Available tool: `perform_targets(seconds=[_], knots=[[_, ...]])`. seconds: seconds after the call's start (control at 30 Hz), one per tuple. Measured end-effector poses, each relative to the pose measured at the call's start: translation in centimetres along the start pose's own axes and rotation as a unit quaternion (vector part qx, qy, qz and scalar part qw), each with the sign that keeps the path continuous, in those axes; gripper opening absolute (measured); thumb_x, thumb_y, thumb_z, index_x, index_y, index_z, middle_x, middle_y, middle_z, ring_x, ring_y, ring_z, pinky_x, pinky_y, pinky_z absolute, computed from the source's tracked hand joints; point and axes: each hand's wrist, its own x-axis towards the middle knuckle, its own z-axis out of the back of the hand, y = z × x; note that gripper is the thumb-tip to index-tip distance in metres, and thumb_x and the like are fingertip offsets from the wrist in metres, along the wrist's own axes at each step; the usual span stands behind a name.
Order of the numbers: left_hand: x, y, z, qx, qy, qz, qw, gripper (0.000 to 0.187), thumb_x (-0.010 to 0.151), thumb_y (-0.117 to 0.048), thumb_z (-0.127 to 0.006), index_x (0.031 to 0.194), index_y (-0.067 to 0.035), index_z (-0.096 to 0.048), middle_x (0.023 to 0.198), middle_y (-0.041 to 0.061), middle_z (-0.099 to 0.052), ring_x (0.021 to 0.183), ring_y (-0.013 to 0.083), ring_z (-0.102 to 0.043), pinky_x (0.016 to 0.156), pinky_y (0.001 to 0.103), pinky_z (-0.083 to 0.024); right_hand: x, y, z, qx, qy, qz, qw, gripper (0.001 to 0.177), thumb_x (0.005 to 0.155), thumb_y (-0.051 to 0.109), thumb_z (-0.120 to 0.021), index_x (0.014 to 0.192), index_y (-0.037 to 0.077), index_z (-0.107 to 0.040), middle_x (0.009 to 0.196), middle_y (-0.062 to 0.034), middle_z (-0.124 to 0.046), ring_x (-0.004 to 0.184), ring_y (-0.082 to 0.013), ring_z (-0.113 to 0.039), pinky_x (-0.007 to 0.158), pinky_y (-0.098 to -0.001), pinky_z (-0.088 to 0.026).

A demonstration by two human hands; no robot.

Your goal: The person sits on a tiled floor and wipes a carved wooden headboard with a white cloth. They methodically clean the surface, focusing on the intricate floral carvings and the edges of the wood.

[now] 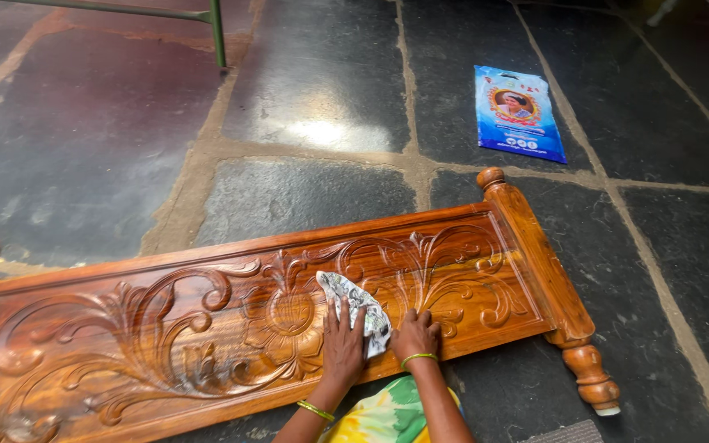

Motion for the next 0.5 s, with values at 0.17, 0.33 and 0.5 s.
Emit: perform_targets(seconds=[0.17,0.33,0.5], knots=[[5.3,-0.1,-2.3,-0.023,0.039,0.057,0.997,0.071,0.091,-0.037,-0.063,0.152,-0.007,-0.042,0.165,0.025,-0.021,0.149,0.0494,-0.012,0.119,0.055,-0.015,0.0,1.0,0.1,-0.002,-0.025,-0.003,1.0,0.055,0.086,0.029,-0.072,0.127,0.001,-0.05,0.143,-0.0303,-0.042,0.124,-0.0532,-0.048,0.099,-0.0541,-0.051],[10.4,0.6,-3.0,0.075,0.092,0.042,0.992,0.065,0.086,-0.026,-0.065,0.146,-0.01,-0.047,0.162,0.017,-0.03,0.151,0.0445,-0.018,0.122,0.053,-0.016,0.0,1.6,0.4,-0.018,-0.035,-0.005,0.999,0.057,0.084,0.026,-0.073,0.125,-0.003,-0.046,0.142,-0.0374,-0.037,0.121,-0.056,-0.047,0.093,-0.0531,-0.054],[11.4,3.4,-2.0,0.031,0.044,-0.127,0.99,0.044,0.089,-0.001,-0.067,0.131,-0.01,-0.06,0.146,0.008,-0.057,0.145,0.035,-0.042,0.123,0.05,-0.031,-0.1,1.5,0.4,-0.001,-0.053,0.009,0.999,0.055,0.085,0.029,-0.073,0.122,-0.002,-0.048,0.138,-0.036,-0.043,0.119,-0.056,-0.05,0.093,-0.0548,-0.054]])
